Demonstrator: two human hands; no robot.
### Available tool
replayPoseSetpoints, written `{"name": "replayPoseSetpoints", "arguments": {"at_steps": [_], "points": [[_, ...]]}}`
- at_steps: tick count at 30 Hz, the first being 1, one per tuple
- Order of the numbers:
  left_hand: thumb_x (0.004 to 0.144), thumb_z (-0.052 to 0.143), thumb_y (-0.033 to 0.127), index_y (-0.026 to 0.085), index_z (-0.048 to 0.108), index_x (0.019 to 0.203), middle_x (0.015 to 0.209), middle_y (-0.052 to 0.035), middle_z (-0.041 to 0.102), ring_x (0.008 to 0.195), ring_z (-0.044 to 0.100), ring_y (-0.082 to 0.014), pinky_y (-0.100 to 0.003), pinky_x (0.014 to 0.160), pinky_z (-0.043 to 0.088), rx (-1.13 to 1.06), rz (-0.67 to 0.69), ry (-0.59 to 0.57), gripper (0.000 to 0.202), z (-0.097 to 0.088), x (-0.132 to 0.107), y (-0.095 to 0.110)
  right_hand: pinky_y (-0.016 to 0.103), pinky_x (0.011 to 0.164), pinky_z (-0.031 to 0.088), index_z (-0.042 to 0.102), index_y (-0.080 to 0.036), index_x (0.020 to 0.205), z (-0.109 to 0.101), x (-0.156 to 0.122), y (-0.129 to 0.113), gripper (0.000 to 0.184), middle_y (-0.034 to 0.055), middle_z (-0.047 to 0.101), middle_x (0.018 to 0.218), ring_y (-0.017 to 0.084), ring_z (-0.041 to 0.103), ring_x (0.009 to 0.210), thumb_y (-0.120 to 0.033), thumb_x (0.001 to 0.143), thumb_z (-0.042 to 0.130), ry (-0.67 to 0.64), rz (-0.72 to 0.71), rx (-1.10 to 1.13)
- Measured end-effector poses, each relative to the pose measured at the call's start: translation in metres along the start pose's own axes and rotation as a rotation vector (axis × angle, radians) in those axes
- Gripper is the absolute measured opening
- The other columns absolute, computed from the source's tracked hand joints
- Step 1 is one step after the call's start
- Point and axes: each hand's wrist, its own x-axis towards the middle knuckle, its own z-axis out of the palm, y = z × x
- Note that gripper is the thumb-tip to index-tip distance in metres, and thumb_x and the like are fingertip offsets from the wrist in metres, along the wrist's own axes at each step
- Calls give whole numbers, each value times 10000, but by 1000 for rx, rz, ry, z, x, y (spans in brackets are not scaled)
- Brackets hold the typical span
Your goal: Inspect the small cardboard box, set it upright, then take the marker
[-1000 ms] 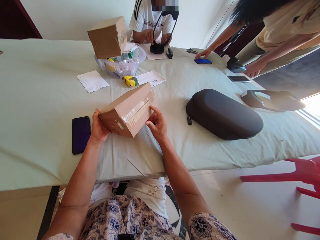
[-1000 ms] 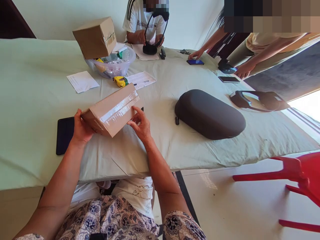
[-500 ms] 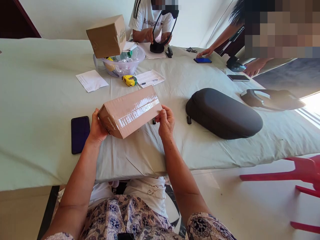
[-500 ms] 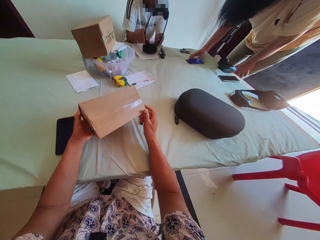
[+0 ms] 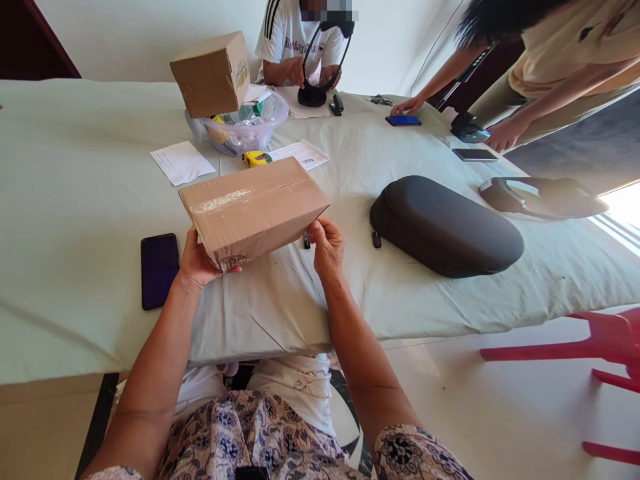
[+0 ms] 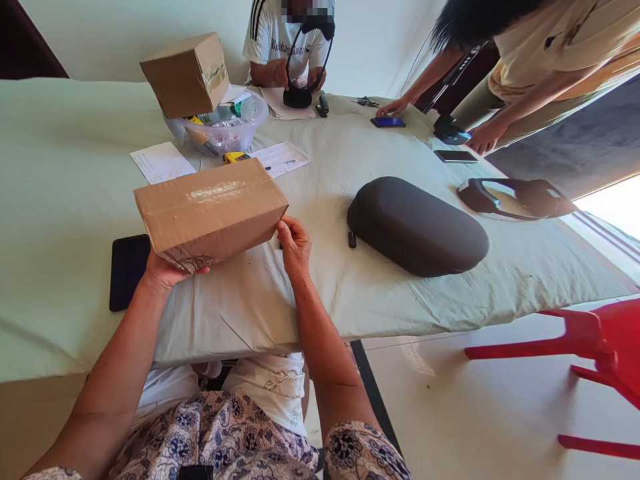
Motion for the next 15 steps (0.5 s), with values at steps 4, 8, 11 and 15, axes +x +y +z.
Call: {"name": "replayPoseSetpoints", "arguments": {"at_steps": [4,8,11,15], "points": [[928,422,722,277,680,1294,1290,-177,730,996,753,-421,-608,647,639,-67,-23,-44,631,-4,1,1,266,603,466,735,-251,929,1,-2,-1,459,-8,634,760,117,522,660,-696,833,673,-44,3,-35],[952,395,704,299,652,1350,1344,-185,712,1022,752,-409,-567,632,641,-81,-17,-14,624,-3,0,2,255,623,510,737,-244,960,2,-4,-4,471,10,689,826,126,603,733,-695,833,686,-105,43,-28],[930,416,729,311,639,1394,1420,-191,676,1129,719,-435,-580,662,642,-48,2,54,663,1,-2,3,257,629,536,718,-251,1039,3,-5,-6,506,-4,696,779,129,658,729,-716,847,661,-187,105,-8],[917,443,728,306,663,1370,1439,-185,668,1183,699,-448,-598,677,642,-23,9,75,657,6,-4,3,249,595,530,695,-259,1081,3,-4,-3,547,-27,705,720,119,680,650,-733,808,703,-208,126,67]]}}
